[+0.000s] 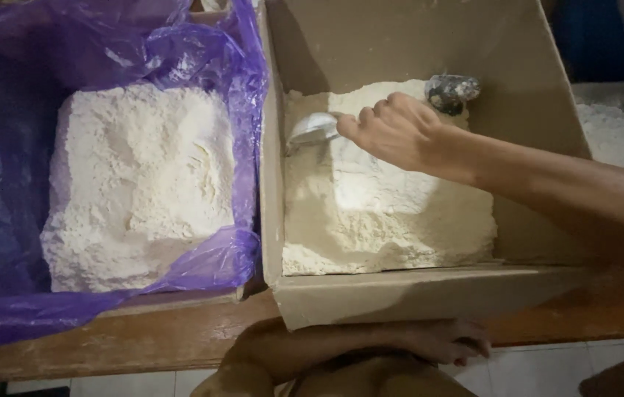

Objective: Sifting flour from a cardboard box into a container using a handheld sifter

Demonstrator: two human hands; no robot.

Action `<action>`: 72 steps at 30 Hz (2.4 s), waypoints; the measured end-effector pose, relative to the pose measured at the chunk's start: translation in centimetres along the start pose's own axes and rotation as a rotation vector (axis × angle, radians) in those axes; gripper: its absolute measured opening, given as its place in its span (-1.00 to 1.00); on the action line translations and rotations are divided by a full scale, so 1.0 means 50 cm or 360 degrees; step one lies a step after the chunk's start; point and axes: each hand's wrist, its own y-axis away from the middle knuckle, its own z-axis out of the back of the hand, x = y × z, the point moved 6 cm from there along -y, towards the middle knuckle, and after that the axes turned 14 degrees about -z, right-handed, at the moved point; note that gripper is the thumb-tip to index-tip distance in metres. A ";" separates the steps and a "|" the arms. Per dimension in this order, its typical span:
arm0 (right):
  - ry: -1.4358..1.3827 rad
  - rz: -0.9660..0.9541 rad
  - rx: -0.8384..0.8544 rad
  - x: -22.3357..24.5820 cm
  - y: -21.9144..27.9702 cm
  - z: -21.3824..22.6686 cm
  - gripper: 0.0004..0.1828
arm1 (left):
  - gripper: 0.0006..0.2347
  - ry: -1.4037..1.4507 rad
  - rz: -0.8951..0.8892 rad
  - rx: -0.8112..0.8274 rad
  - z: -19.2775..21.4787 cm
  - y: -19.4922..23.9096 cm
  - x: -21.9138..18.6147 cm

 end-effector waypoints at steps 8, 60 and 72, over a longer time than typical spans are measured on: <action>0.0069 0.0217 -0.0250 0.033 0.053 0.046 -0.52 | -0.86 -0.0031 -0.0031 -0.0102 -0.008 -0.004 0.087; -0.1803 -0.0601 0.0588 -0.178 0.027 0.353 -0.53 | -0.81 -0.0166 -0.0284 0.0081 0.024 -0.010 -0.008; -0.2222 -0.0222 0.0461 -0.018 -0.112 0.393 -0.78 | -0.77 -0.0755 -0.0548 0.0190 0.035 -0.018 -0.055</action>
